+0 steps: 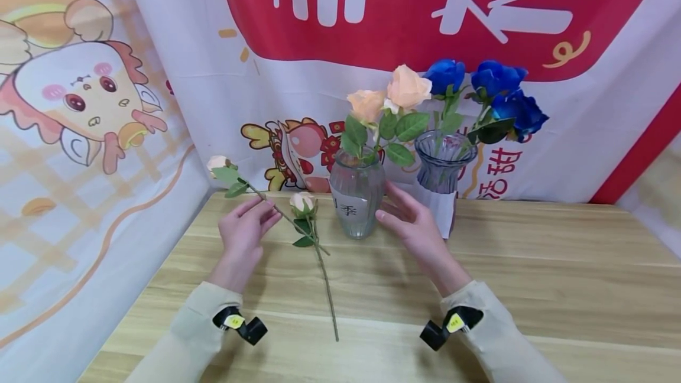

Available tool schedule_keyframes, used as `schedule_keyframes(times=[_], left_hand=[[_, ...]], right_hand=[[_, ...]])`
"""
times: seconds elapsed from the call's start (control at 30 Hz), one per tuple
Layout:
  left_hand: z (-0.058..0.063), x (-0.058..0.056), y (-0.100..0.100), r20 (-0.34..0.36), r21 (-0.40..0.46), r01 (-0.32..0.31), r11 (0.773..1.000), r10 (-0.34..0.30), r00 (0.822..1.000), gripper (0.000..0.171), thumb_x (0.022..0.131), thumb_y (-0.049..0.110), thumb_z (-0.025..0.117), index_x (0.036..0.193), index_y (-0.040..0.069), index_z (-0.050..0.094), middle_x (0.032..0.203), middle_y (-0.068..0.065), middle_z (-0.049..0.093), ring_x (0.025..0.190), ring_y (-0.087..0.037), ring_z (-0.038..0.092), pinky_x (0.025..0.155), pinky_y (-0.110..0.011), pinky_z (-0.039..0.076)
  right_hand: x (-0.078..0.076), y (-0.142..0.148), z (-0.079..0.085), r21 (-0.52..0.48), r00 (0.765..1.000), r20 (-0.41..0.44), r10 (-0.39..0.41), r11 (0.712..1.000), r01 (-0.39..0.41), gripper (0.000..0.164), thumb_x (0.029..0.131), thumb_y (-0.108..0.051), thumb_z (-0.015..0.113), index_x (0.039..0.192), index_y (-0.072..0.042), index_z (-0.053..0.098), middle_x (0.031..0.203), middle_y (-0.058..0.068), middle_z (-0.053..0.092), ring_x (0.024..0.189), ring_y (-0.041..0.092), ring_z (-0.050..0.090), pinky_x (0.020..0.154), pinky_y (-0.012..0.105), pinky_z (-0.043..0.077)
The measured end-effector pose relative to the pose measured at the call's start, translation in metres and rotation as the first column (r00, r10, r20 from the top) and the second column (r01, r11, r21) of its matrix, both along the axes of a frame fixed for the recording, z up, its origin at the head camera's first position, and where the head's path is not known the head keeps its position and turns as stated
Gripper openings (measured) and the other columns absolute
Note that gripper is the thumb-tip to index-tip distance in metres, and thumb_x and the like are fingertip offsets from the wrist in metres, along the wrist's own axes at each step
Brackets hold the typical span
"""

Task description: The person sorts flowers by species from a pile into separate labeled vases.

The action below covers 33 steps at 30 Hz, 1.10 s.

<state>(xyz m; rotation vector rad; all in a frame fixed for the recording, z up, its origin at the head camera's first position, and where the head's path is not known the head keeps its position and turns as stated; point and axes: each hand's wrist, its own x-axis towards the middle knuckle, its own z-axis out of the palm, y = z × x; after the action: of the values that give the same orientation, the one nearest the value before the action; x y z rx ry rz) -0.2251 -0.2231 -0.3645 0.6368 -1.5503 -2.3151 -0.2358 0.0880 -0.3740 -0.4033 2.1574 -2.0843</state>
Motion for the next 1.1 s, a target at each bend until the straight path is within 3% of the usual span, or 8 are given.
schedule_keyframes(times=[0.2, 0.33, 0.53, 0.9, 1.1], left_hand=[[0.015, -0.005, 0.011, -0.066, 0.120, -0.067, 0.991, 0.075, 0.995, 0.035, 0.096, -0.003, 0.073, 0.129, 0.005, 0.068, 0.109, -0.007, 0.073, 0.086, -0.014, 0.078, 0.089, -0.029, 0.065], [0.026, -0.009, 0.020, -0.102, 0.216, -0.094, 0.972, 0.118, 0.988, 0.034, 0.094, -0.005, 0.074, 0.127, 0.005, 0.068, 0.109, -0.010, 0.073, 0.085, -0.018, 0.079, 0.087, -0.030, 0.066], [0.037, -0.014, 0.031, -0.143, 0.295, -0.135, 0.946, 0.183, 0.973, 0.035, 0.092, -0.005, 0.077, 0.124, 0.006, 0.068, 0.108, -0.012, 0.072, 0.084, -0.022, 0.078, 0.086, -0.032, 0.067], [0.060, -0.018, 0.048, -0.301, 0.391, -0.192, 0.900, 0.322, 0.898, 0.029, 0.089, -0.004, 0.081, 0.113, 0.004, 0.068, 0.105, -0.015, 0.072, 0.080, -0.024, 0.076, 0.087, -0.036, 0.067], [0.073, -0.022, 0.055, -0.318, 0.446, -0.184, 0.876, 0.348, 0.882, 0.030, 0.088, -0.006, 0.081, 0.113, 0.004, 0.068, 0.108, -0.018, 0.073, 0.081, -0.026, 0.076, 0.086, -0.036, 0.067]], right_hand=[[0.000, 0.000, 0.000, -0.004, 1.000, 0.006, 0.000, 1.000, 0.000, 0.071, 0.104, -0.015, 0.066, 0.167, -0.018, 0.033, 0.174, 0.004, 0.034, 0.155, 0.032, 0.044, 0.127, 0.049, 0.039], [0.001, 0.001, 0.000, -0.006, 1.000, 0.006, 0.000, 1.000, 0.000, 0.071, 0.105, -0.015, 0.066, 0.167, -0.018, 0.033, 0.174, 0.004, 0.034, 0.155, 0.032, 0.044, 0.127, 0.049, 0.039], [0.001, 0.001, 0.000, -0.013, 1.000, 0.006, -0.004, 1.000, 0.004, 0.070, 0.104, -0.015, 0.066, 0.167, -0.018, 0.034, 0.174, 0.004, 0.035, 0.154, 0.032, 0.045, 0.127, 0.048, 0.039], [0.000, 0.001, 0.000, 0.008, 1.000, 0.022, -0.002, 1.000, 0.002, 0.070, 0.104, -0.020, 0.068, 0.167, -0.023, 0.035, 0.174, 0.000, 0.035, 0.155, 0.030, 0.045, 0.128, 0.049, 0.038], [0.001, 0.001, 0.000, 0.011, 1.000, 0.023, -0.004, 1.000, 0.004, 0.070, 0.105, -0.019, 0.067, 0.167, -0.022, 0.034, 0.174, 0.000, 0.035, 0.155, 0.030, 0.045, 0.128, 0.049, 0.039]])
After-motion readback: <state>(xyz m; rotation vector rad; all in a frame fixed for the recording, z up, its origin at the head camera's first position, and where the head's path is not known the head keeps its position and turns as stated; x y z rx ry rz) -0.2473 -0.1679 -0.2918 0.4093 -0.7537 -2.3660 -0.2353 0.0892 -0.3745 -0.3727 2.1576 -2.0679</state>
